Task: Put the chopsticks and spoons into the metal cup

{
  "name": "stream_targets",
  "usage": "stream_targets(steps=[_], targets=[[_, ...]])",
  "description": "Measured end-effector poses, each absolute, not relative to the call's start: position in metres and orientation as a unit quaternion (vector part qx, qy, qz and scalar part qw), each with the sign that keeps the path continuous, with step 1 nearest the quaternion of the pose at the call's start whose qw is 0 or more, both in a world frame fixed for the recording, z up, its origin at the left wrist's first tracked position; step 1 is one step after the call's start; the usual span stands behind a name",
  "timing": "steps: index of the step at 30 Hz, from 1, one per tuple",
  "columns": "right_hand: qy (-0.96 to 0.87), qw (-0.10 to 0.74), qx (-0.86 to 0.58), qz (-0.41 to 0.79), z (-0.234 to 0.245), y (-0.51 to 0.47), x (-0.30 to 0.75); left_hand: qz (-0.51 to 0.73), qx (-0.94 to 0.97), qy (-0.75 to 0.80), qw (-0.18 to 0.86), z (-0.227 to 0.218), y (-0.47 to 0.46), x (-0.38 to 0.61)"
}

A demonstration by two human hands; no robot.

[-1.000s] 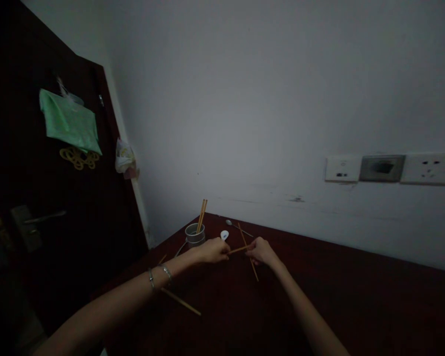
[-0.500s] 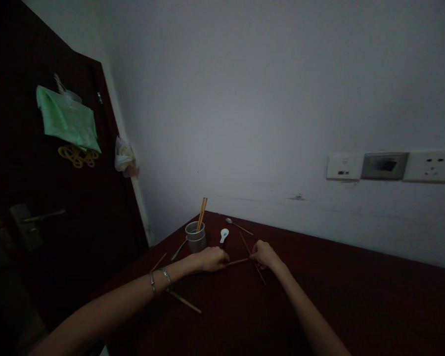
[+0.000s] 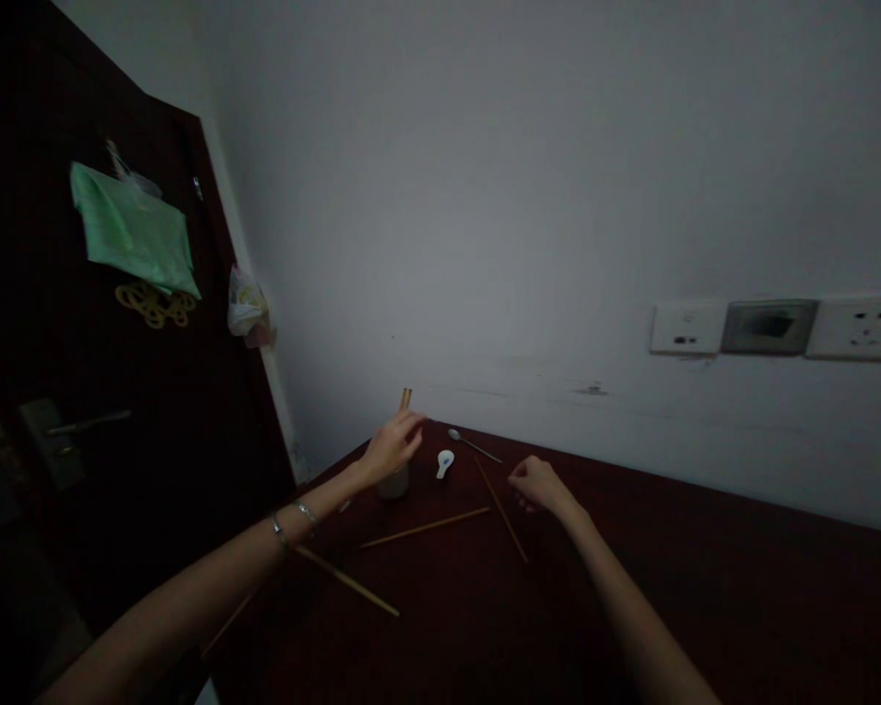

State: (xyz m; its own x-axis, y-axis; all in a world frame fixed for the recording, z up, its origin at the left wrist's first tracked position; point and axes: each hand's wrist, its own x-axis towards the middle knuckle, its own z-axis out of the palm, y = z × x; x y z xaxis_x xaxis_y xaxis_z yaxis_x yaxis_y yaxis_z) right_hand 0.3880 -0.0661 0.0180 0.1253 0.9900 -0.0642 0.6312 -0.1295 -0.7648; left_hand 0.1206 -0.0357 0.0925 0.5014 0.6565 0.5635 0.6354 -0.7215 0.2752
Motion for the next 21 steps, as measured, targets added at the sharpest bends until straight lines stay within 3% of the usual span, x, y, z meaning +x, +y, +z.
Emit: stream_targets(steps=[6,13,21], targets=[[-0.584,0.333,-0.658,0.340,0.030,-0.065,0.389,0.455,0.760,0.456,0.088,0.114,0.014,0.098],[-0.601,0.342,-0.626,0.361,0.036,-0.066,0.382,0.336,0.718,0.561,0.240,0.085,0.068,0.089],[-0.615,0.350,-0.597,0.378,0.055,-0.080,0.367,0.232,0.770,0.564,0.185,0.072,0.074,0.094]])
